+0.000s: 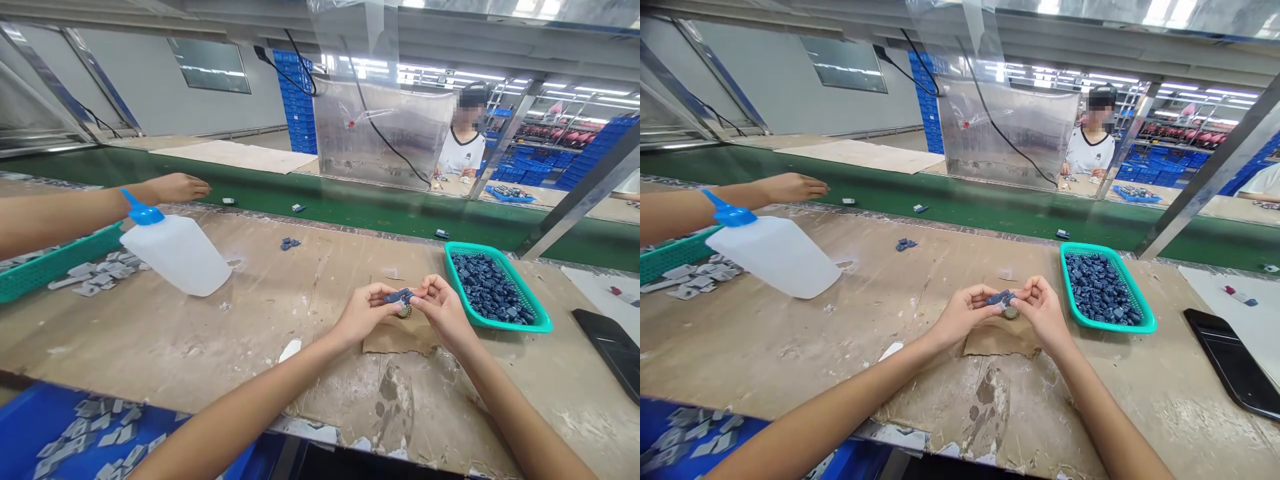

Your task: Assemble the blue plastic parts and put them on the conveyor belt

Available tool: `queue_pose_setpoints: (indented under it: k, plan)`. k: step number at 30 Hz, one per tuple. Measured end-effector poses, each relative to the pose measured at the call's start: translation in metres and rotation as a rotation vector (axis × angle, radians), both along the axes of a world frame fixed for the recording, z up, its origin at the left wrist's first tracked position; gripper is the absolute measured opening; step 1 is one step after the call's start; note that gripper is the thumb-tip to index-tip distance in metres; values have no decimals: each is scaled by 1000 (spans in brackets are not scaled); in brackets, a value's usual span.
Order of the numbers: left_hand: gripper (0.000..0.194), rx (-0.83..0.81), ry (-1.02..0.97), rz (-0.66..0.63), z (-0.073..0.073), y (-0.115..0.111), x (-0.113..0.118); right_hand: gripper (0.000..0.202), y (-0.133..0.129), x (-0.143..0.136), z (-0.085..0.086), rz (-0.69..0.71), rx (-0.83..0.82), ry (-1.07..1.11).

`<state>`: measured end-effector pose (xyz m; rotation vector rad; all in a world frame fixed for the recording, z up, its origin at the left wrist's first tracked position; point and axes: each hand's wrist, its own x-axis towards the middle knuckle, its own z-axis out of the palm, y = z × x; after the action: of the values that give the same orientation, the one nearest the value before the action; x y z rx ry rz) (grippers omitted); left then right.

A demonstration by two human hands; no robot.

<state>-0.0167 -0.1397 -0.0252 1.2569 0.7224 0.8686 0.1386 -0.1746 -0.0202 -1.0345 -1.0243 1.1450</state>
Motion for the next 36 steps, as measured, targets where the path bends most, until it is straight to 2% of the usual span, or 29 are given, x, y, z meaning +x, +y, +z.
queue_pose_setpoints:
  k: [5, 14, 19, 21, 24, 27, 29, 31, 33, 36]
  plan:
    - [22, 52, -25, -8, 4, -4, 0, 42, -2, -2, 2, -22, 37, -22]
    - [24, 162, -56, 78, 3, -13, 0, 38, -8, -9, 3, -9, 97, -85]
    - [16, 308, 44, 207, 12, -19, -1, 33, -13, -21, 13, -46, 205, -224]
    - [18, 303, 61, 197, 15, -12, 0, 26, -11, -17, 19, -109, 280, -390]
    - [29, 228, 48, 193, 19, 22, 3, 10, -3, 19, 30, -204, 352, -890]
    - [32, 267, 141, 313, 23, 77, 11, 26, 1, 80, 32, -399, 221, -1375]
    - [26, 401, 311, 374, 24, 117, 20, 26, 3, 117, 24, -451, 133, -1447]
    - [21, 506, 474, 415, 22, 153, 31, 27, 5, 139, 10, -457, 99, -1472]
    - [19, 543, 569, 448, 17, 183, 43, 28, 7, 149, -4, -470, 105, -1486]
    - [16, 575, 663, 482, 10, 215, 53, 27, 9, 150, -17, -513, 144, -1494]
